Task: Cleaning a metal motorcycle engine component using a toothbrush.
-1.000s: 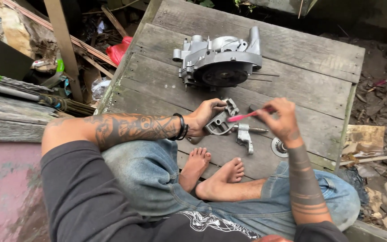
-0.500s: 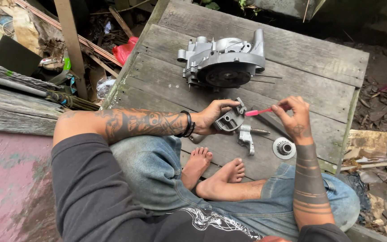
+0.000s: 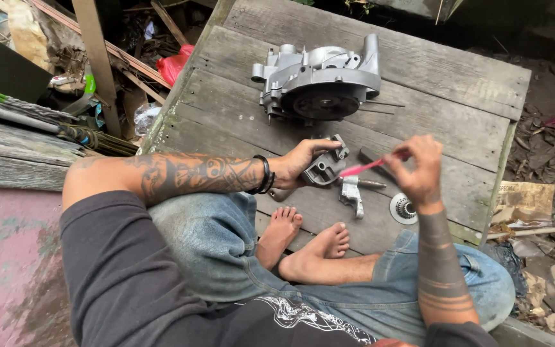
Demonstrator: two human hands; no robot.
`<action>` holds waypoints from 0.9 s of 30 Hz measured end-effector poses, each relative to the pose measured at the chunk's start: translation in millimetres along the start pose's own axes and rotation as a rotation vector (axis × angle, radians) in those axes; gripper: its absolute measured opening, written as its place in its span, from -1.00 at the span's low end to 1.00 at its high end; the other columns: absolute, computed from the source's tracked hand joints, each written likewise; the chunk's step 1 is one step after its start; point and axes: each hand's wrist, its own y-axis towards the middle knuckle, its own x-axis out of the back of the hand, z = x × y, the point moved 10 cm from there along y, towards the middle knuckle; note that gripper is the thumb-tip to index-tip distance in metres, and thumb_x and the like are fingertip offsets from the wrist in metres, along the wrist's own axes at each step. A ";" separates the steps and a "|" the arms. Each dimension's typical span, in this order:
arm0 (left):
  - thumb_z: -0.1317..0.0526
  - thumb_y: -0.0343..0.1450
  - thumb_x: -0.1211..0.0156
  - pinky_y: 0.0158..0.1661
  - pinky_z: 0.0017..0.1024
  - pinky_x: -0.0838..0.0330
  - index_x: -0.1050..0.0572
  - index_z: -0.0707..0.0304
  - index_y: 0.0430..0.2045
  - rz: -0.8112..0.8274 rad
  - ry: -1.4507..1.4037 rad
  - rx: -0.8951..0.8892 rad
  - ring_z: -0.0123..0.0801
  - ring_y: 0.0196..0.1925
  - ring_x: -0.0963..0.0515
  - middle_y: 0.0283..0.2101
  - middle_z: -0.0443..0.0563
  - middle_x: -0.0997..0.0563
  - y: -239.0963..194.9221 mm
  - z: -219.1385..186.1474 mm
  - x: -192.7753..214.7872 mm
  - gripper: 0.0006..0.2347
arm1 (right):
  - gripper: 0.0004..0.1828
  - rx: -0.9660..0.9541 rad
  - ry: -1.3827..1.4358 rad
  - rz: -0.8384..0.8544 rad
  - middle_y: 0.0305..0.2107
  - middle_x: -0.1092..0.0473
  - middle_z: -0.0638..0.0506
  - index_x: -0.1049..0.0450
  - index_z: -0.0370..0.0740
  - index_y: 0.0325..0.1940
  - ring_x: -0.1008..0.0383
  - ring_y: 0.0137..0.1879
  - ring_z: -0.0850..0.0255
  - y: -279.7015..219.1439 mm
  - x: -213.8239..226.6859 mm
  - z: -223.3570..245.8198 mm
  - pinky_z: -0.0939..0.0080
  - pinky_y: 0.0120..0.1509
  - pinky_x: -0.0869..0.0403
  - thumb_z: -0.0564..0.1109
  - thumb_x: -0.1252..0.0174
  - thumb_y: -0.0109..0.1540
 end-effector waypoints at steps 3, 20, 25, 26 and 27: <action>0.06 0.25 -0.48 -0.22 -0.10 -0.65 -0.54 0.31 -0.03 0.005 -0.008 -0.017 -0.11 -0.20 -0.71 -0.12 0.13 -0.62 12.6 7.5 5.7 -0.53 | -0.62 0.076 0.063 0.041 -0.51 -0.32 0.15 -0.48 0.00 -0.36 -0.31 -0.19 0.16 -1.0 -13.0 49.4 0.12 0.26 -0.16 0.29 -0.28 0.29; 0.14 0.28 -0.46 -0.16 -0.18 -0.68 -0.63 0.42 -0.17 0.022 -0.143 -0.126 -0.09 -0.16 -0.74 -0.19 0.26 -0.70 5.3 -6.9 1.3 -0.65 | -0.69 -0.138 0.101 -0.028 -0.45 -0.34 0.05 -0.48 -0.10 -0.23 -0.36 -0.12 0.11 -6.3 -19.9 -67.9 0.11 0.20 -0.24 0.11 -0.36 0.40; 0.13 0.30 -0.46 -0.18 -0.16 -0.68 -0.61 0.46 -0.15 0.029 -0.141 -0.126 -0.07 -0.18 -0.74 -0.20 0.27 -0.69 2.7 -9.0 -0.2 -0.63 | -0.67 -0.076 0.146 -0.027 -0.46 -0.35 0.01 -0.47 -0.12 -0.26 -0.33 -0.14 0.06 1.4 -7.9 18.4 0.10 0.21 -0.24 0.12 -0.35 0.37; 0.13 0.29 -0.45 -0.21 -0.14 -0.69 -0.60 0.46 -0.16 0.024 -0.138 -0.132 -0.04 -0.20 -0.75 -0.21 0.27 -0.69 3.3 -7.6 -0.1 -0.63 | -0.64 -0.044 0.156 0.001 -0.49 -0.33 0.05 -0.46 -0.09 -0.30 -0.31 -0.16 0.08 6.1 -5.1 56.4 0.11 0.20 -0.23 0.17 -0.34 0.34; 0.13 0.29 -0.45 -0.21 -0.14 -0.69 -0.60 0.46 -0.16 0.033 -0.127 -0.116 -0.04 -0.20 -0.75 -0.21 0.27 -0.69 6.2 -2.3 6.9 -0.63 | -0.64 -0.059 0.149 -0.011 -0.49 -0.33 0.05 -0.46 -0.09 -0.30 -0.31 -0.16 0.08 7.3 -8.8 44.1 0.11 0.20 -0.23 0.17 -0.34 0.34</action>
